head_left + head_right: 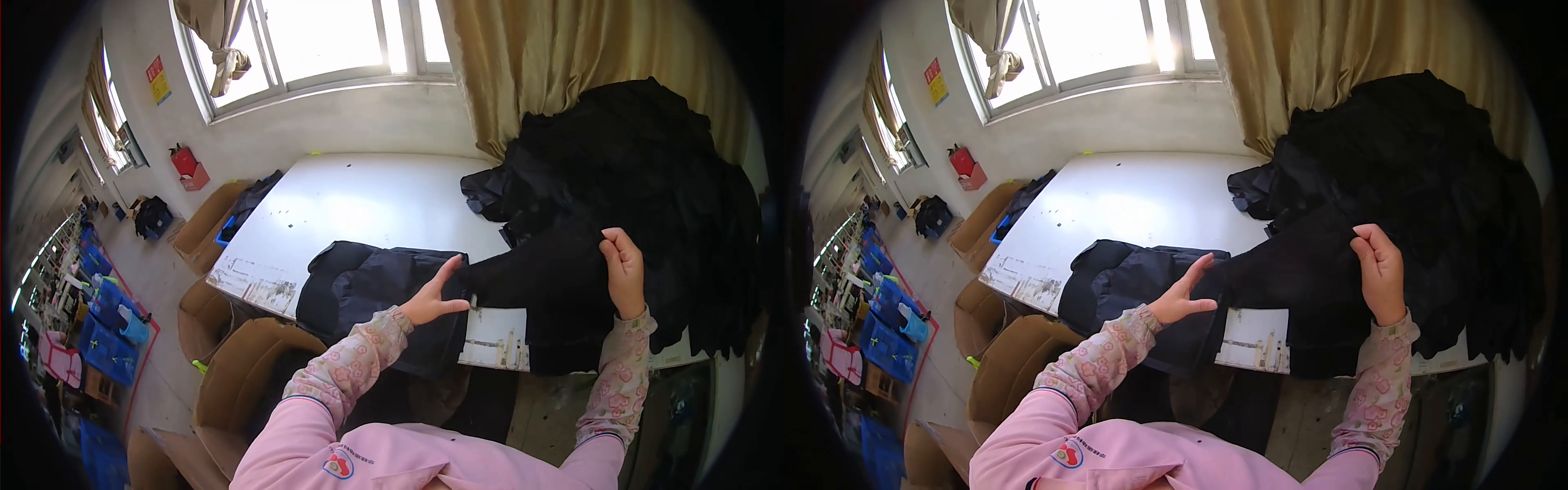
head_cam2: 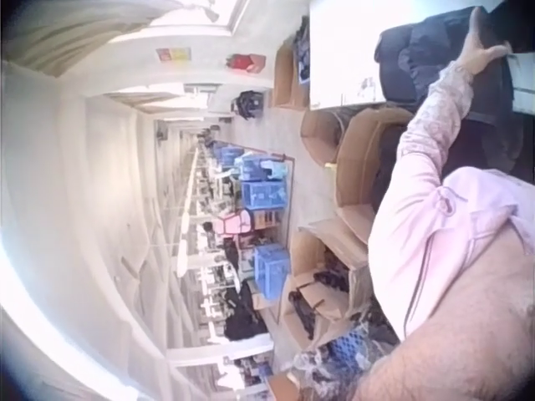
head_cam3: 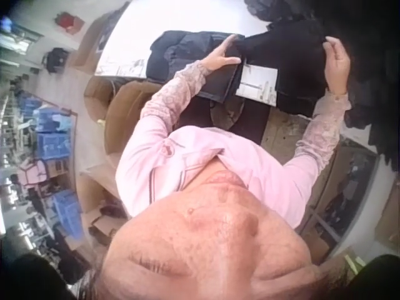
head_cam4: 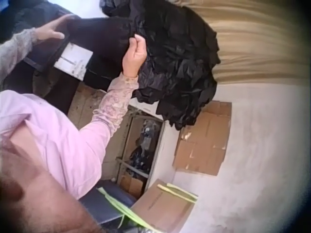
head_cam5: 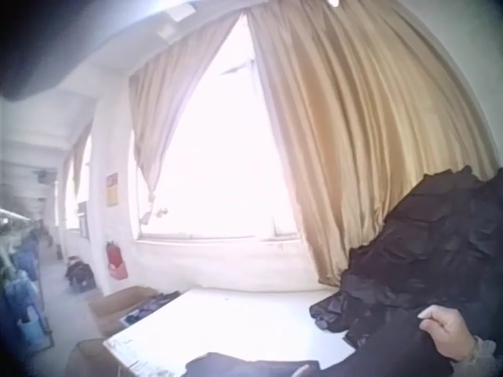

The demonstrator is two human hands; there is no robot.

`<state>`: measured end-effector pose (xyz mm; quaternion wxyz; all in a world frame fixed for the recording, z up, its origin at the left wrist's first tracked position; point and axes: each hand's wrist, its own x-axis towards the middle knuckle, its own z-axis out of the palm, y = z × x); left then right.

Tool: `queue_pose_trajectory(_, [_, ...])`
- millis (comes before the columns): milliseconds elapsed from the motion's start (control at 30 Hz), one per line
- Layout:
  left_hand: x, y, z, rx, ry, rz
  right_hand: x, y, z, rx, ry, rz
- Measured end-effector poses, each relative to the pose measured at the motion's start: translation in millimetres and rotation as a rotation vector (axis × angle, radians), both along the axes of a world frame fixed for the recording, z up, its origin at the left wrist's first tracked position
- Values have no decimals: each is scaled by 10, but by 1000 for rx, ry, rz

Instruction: Inspecting and sorting black fabric garment pieces in a manufacturing facility.

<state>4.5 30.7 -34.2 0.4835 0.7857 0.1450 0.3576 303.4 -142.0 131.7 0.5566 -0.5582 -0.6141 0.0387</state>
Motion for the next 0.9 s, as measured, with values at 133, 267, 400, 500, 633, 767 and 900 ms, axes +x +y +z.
queue_pose_trajectory(133, [166, -324, 310, -472, -77, -527, 21, 6, 95, 52, 5, -41])
queue_pose_trajectory(267, [274, -655, 390, -773, -320, -449, -6, 177, -73, 61, -90, -280])
queue_pose_trajectory(400, [247, -657, 596, -1021, -494, -253, -336, 84, -217, 248, -257, -485])
queue_pose_trajectory(500, [232, -635, 727, -1077, -524, -171, -990, -94, -549, -90, -77, -138])
queue_pose_trajectory(633, [301, -612, 590, -1071, -478, -135, -1364, 107, -1304, -133, -176, -143])
queue_pose_trajectory(767, [381, -693, 553, -811, -504, 5, -1289, 197, -1544, -120, 4, -29])
queue_pose_trajectory(900, [222, -519, 512, -816, -437, -64, -1240, 89, -1327, -132, 91, -5])
